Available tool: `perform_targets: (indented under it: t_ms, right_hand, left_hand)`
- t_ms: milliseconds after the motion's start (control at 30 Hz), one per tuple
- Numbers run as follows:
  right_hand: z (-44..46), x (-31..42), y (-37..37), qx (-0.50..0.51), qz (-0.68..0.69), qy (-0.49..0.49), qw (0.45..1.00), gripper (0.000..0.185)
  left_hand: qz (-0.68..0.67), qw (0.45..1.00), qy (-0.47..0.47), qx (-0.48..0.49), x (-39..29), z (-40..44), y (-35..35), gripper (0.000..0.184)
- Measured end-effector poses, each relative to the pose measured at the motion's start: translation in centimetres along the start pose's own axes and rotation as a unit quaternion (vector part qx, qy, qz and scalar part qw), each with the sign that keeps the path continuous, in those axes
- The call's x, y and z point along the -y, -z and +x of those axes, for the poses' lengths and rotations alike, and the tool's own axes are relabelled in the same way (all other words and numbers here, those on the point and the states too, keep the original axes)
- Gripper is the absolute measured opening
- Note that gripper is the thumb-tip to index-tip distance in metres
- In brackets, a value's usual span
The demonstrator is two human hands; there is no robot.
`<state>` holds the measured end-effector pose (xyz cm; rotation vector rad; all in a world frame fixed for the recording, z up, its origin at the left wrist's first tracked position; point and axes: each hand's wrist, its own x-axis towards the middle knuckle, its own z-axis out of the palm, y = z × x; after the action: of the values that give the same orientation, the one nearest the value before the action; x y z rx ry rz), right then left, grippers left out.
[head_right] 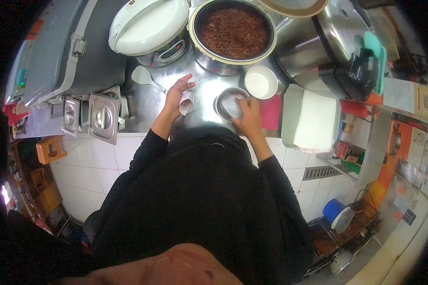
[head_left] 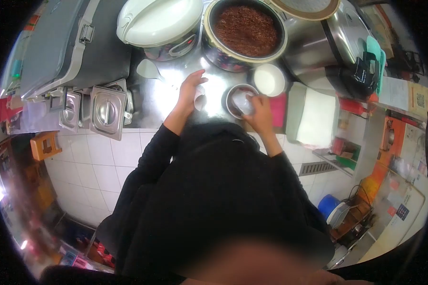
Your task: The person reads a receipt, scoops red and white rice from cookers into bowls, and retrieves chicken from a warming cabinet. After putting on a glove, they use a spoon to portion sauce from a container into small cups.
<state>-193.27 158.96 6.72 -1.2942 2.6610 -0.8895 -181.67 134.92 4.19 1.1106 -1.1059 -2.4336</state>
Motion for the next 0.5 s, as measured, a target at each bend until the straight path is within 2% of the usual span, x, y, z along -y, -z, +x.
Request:
perform_targets:
  t_ms: [133,233,267,300,333,367,400,433,467,500]
  right_hand:
    - [1.3,1.4,1.6,-0.045,-0.011,-0.004,0.999,0.061]
    - [0.9,0.5,0.6,-0.010,-0.011,0.012,1.000,0.063]
    - [1.2,0.0,0.4,0.010,-0.005,0.027,1.000,0.064]
    - [1.6,0.2,1.1,-0.027,-0.004,0.014,1.000,0.056]
    - [1.6,0.0,1.8,-0.049,0.033,-0.039,0.997,0.053]
    - [1.8,-0.8,2.7,-0.069,0.072,-0.089,0.991,0.049]
    - [2.1,-1.9,3.4,-0.086,0.111,-0.138,0.980,0.046]
    - [2.0,-3.7,3.8,-0.086,0.196,-0.165,0.963,0.043]
    - [2.0,-5.3,3.9,-0.085,0.278,-0.192,0.937,0.041]
    - [2.1,-5.4,4.4,-0.081,0.339,-0.228,0.909,0.041]
  left_hand:
    - [-0.048,0.998,-0.040,0.005,-0.9,-0.5,0.6,0.032]
    - [0.113,0.977,-0.175,-0.041,-3.8,-1.5,0.7,0.029]
    - [0.159,0.953,-0.252,-0.054,-5.3,-1.5,0.9,0.025]
    - [0.189,0.896,-0.399,-0.051,-8.0,-2.1,0.7,0.021]
    - [0.350,0.803,-0.462,-0.136,-11.7,-3.6,0.7,0.019]
    - [0.401,0.741,-0.518,-0.147,-15.0,-4.2,0.8,0.018]
    - [0.453,0.715,-0.507,-0.162,-17.9,-4.4,1.0,0.018]
    - [0.511,0.609,-0.584,-0.164,-20.1,-1.9,2.3,0.024]
    - [0.566,0.610,-0.521,-0.189,-22.1,-0.9,2.3,0.029]
    - [0.611,0.565,-0.516,-0.202,-23.6,0.5,2.2,0.036]
